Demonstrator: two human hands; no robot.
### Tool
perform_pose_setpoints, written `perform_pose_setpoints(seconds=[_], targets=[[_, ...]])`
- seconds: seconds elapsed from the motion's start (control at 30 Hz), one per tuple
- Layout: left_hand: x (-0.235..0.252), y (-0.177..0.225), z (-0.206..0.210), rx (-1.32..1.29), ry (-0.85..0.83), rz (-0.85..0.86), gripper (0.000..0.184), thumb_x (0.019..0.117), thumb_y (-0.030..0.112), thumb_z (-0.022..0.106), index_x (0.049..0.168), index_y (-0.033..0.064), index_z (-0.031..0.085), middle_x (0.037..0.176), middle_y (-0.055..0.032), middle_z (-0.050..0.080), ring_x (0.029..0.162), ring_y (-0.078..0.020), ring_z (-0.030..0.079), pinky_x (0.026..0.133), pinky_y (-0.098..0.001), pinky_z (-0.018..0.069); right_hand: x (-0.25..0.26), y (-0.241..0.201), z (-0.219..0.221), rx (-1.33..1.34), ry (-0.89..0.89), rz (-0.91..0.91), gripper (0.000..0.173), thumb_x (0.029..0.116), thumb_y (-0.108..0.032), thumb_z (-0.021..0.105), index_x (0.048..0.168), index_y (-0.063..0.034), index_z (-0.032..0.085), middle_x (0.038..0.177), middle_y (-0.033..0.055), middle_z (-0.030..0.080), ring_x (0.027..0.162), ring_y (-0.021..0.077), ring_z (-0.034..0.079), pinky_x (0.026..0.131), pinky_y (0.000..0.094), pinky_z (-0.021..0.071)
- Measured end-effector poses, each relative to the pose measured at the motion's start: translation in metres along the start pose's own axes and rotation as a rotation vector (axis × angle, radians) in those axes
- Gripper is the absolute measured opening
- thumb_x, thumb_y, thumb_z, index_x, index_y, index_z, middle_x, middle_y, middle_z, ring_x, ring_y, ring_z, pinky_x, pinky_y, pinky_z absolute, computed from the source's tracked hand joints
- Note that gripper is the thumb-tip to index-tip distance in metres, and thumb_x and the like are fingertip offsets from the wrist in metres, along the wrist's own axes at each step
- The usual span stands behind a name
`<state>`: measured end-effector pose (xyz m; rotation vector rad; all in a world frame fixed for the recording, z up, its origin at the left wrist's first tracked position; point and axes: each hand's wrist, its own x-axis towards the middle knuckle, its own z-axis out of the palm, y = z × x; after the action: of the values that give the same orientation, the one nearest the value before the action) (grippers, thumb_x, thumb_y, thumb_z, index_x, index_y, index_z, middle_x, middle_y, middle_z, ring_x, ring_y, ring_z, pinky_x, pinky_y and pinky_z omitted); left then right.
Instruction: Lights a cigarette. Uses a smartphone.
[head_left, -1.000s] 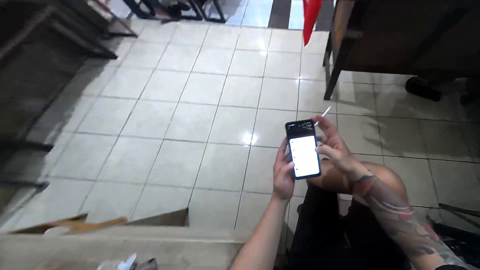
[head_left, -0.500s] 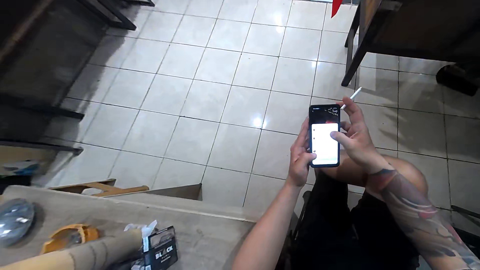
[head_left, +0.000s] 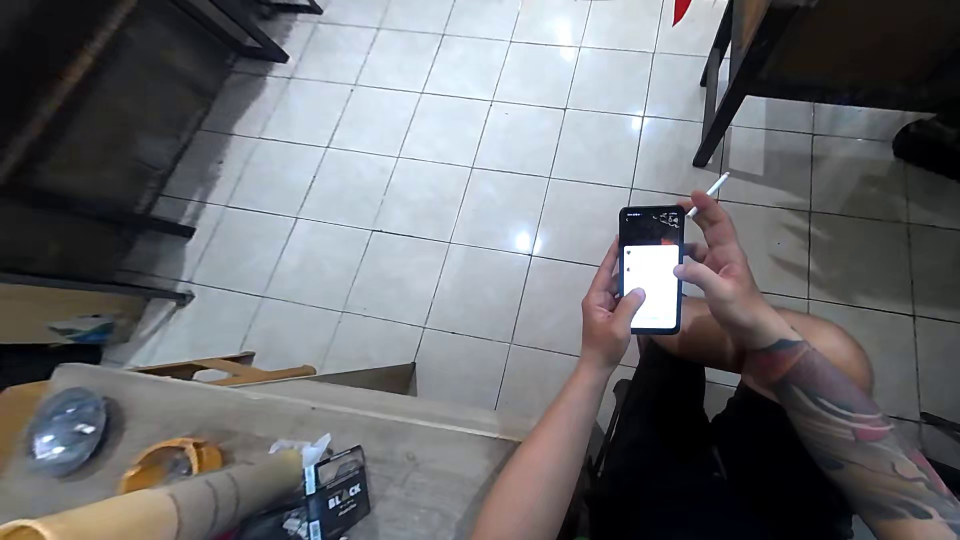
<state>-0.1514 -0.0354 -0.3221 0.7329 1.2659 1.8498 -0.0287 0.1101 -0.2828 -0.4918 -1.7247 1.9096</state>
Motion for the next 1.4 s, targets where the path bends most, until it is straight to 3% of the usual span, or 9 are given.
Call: perform_pose_setpoints(seconds=[0.17, 0.5, 0.97, 1.4], targets=[[0.000, 0.001, 0.002, 0.043, 0.045, -0.015, 0.067, 0.1005, 0.002, 0.052, 0.161, 0.0250, 0.033, 0.123, -0.0169, 0.067, 0.097, -0.0268, 0.071, 0.083, -0.0444, 0.0612, 0.000, 0.000, -0.001, 0.001, -0.014, -0.005, 0.087, 0.0904, -0.002, 0.059, 0.163, -0.0286, 0.020, 0.163, 0.0026, 0.032, 0.115, 0.0255, 0.065, 0.080, 0.0430, 0.0642], [0.001, -0.007, -0.008, -0.086, -0.068, -0.029, 0.069, 0.0969, 0.016, 0.044, 0.163, 0.0274, 0.027, 0.138, -0.0160, 0.060, 0.113, -0.0275, 0.066, 0.094, -0.0496, 0.0552, 0.000, 0.000, -0.002, 0.015, 0.001, 0.025, 0.086, 0.0914, -0.004, 0.057, 0.163, -0.0315, 0.019, 0.164, 0.0010, 0.031, 0.115, 0.0257, 0.065, 0.078, 0.0444, 0.0635], [0.001, -0.005, -0.007, -0.139, -0.150, -0.038, 0.074, 0.0951, 0.019, 0.047, 0.164, 0.0292, 0.022, 0.147, -0.0128, 0.053, 0.117, -0.0240, 0.063, 0.094, -0.0460, 0.0550, -0.001, -0.001, -0.002, -0.001, 0.021, 0.010, 0.086, 0.0909, -0.003, 0.056, 0.164, -0.0298, 0.019, 0.163, 0.0021, 0.031, 0.112, 0.0243, 0.066, 0.077, 0.0421, 0.0637], [0.001, -0.004, -0.007, -0.151, -0.172, -0.046, 0.075, 0.0951, 0.023, 0.045, 0.165, 0.0297, 0.017, 0.146, -0.0115, 0.054, 0.119, -0.0223, 0.062, 0.096, -0.0453, 0.0545, -0.002, -0.002, -0.002, -0.002, 0.023, 0.019, 0.086, 0.0912, -0.002, 0.056, 0.164, -0.0311, 0.019, 0.164, 0.0015, 0.030, 0.109, 0.0241, 0.067, 0.074, 0.0411, 0.0641]])
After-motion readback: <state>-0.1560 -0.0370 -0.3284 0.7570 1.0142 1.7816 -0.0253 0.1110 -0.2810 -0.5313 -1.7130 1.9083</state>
